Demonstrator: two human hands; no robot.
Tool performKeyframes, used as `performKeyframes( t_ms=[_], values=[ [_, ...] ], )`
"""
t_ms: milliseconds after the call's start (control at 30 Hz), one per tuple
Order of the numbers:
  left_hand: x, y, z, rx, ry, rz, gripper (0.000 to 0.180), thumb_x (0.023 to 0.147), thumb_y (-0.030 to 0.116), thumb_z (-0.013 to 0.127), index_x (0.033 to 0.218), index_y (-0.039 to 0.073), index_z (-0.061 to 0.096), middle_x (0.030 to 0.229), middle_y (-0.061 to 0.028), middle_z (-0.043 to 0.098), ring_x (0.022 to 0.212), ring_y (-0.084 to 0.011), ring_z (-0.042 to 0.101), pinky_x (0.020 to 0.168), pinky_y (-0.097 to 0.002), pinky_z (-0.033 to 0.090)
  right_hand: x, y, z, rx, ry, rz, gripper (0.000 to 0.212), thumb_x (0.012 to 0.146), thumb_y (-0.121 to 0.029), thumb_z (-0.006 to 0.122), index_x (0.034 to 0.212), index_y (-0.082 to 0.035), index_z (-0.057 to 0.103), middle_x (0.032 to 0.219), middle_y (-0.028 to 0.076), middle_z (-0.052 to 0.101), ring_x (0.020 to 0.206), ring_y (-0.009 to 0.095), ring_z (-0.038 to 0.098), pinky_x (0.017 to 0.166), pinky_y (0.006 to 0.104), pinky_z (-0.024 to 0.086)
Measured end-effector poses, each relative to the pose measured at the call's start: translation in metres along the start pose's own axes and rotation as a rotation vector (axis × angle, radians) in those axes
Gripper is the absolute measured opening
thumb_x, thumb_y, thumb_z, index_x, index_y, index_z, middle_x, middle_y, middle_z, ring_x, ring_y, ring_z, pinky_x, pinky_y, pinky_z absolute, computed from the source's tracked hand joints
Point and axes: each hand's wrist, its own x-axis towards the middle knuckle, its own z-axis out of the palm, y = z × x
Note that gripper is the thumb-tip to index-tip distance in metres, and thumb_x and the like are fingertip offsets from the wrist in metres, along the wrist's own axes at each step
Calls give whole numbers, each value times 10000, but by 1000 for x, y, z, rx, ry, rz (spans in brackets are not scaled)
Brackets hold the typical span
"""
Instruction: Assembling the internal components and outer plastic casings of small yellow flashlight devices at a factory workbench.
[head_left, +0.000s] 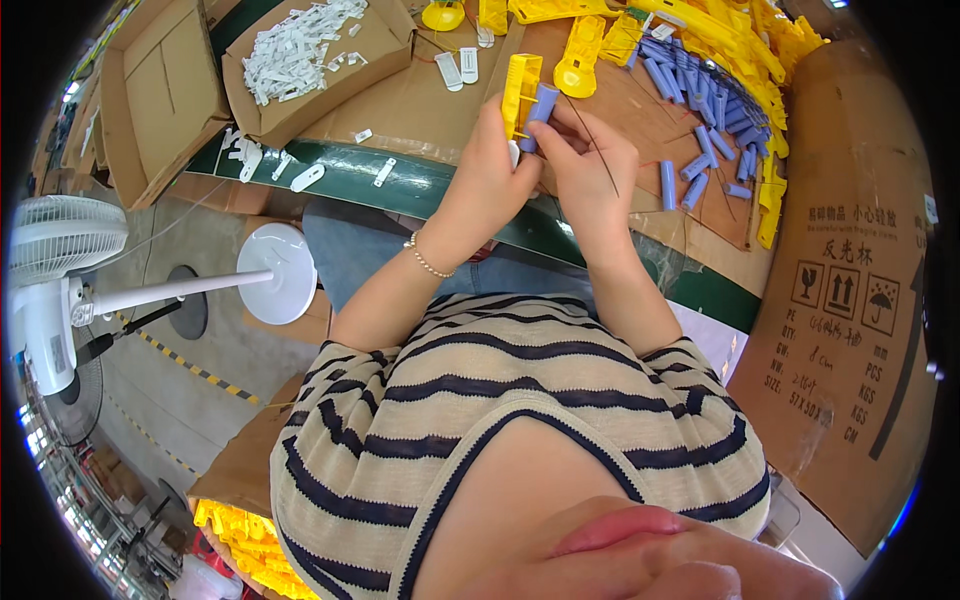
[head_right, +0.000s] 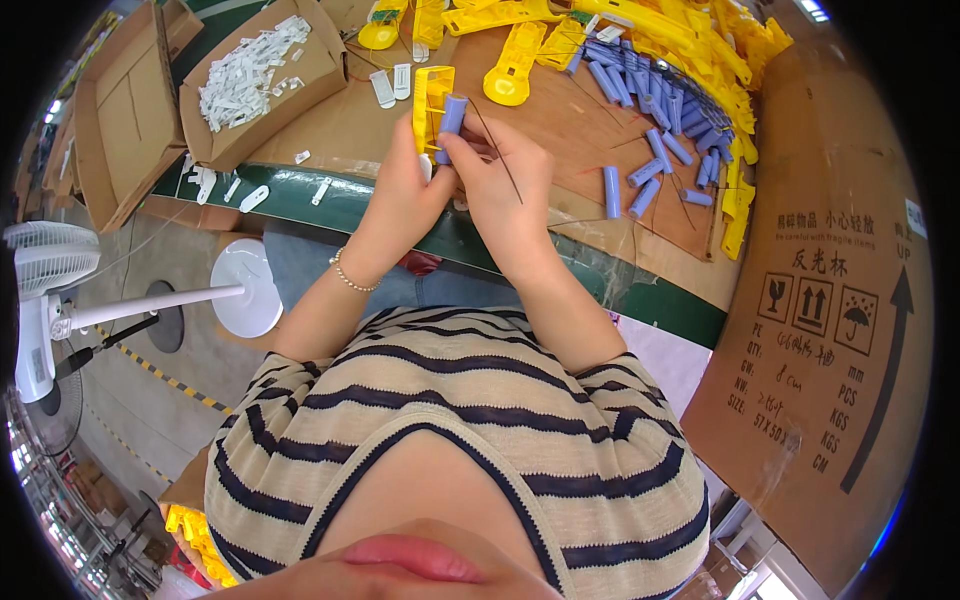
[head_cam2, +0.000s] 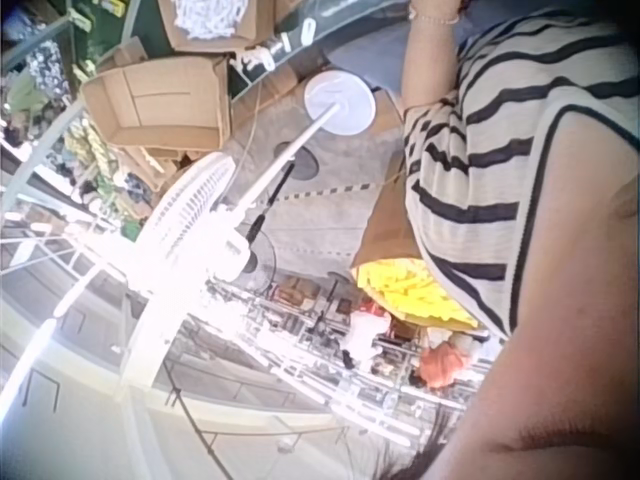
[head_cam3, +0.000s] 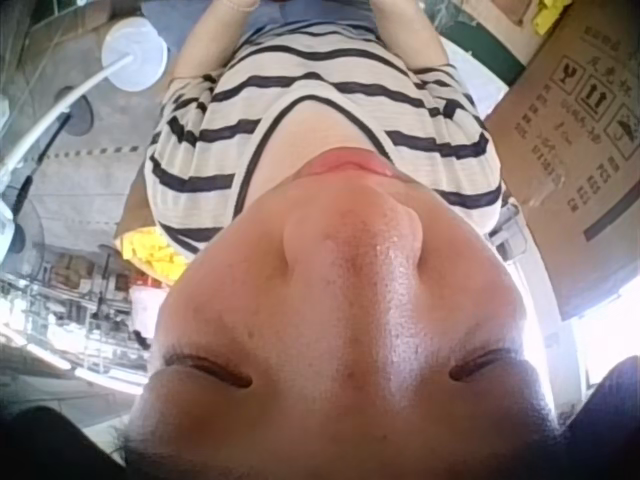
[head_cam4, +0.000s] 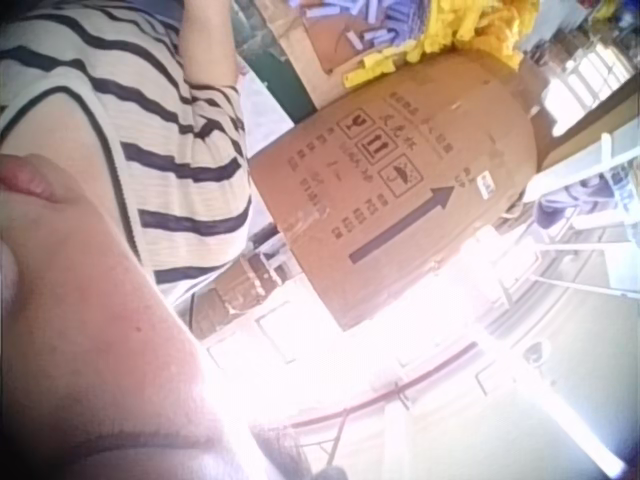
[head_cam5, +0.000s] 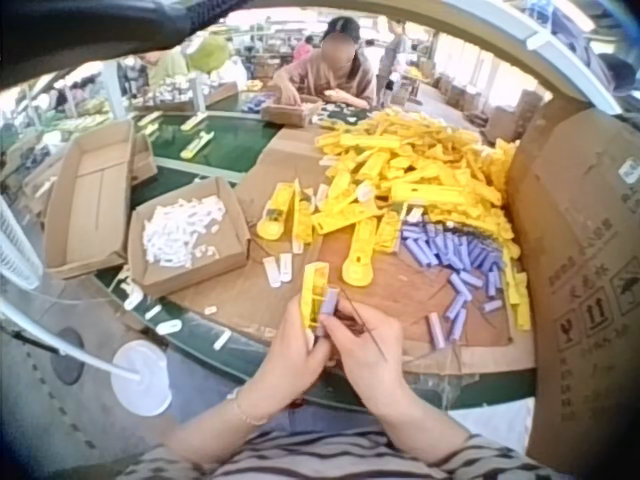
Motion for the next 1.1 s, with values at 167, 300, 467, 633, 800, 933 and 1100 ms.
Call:
performKeyframes(
  t_ms=[167, 300, 467, 633, 800, 933, 1100],
  values=[
    [3, 1, -1, -12, -44, 58, 499, 806, 78, 577, 1222, -36, 326, 1093, -271, 497, 983, -422, 537, 819, -416, 456, 2, 1, 0, -84, -9, 7, 181, 806, -31, 635, 968, 50, 638, 778, 100, 651, 659, 107, 579, 581, 253, 462],
    [3, -1, 1, 4, -12, 73, 504, 808, 89, 585, 1219, -39, 322, 1082, -270, 501, 986, -420, 538, 826, -414, 453, 3, 0, 2, -337, -12, -239, 149, 784, -11, 630, 916, 59, 615, 707, 135, 595, 610, 155, 564, 571, 264, 447],
    [4, 1, -3, 87, -28, 131, 498, 818, 115, 600, 1210, -32, 331, 1043, -229, 529, 912, -340, 595, 753, -379, 491, 9, 6, -2, -392, -38, -252, 149, 755, -23, 658, 876, 55, 619, 689, 124, 585, 604, 156, 556, 574, 259, 444],
    [2, 0, -14, -338, -150, -66, 424, 855, 168, 597, 1182, -3, 387, 937, -90, 563, 756, -109, 597, 637, -254, 507, 22, 11, -5, -24, 24, 75, 371, 730, -107, 722, 1037, 46, 580, 678, 27, 576, 607, 128, 561, 543, 248, 460],
    [-5, -7, -12, -501, -212, -32, 347, 887, 163, 558, 1169, 6, 429, 883, -94, 593, 714, -187, 607, 669, -305, 504, 28, 15, -22, 318, -559, 485, 409, 806, -192, 673, 1122, 35, 547, 847, 76, 603, 751, 142, 588, 563, 257, 492],
    [-3, 15, -43, 198, -427, -100, 280, 879, 221, 570, 1063, 10, 567, 775, -187, 614, 715, -326, 597, 669, -372, 478, 22, 28, -17, 453, -386, 256, 289, 879, -229, 579, 1018, 23, 554, 986, 154, 630, 849, 205, 639, 711, 337, 534],
    [-14, 4, -102, 498, 10, -17, 165, 833, 149, 620, 901, 6, 665, 820, -123, 648, 660, -195, 582, 617, -286, 460, 34, 34, -43, 693, -341, 438, 398, 920, -323, 489, 1135, 13, 487, 990, 197, 618, 844, 277, 651, 697, 401, 555]
  ],
)
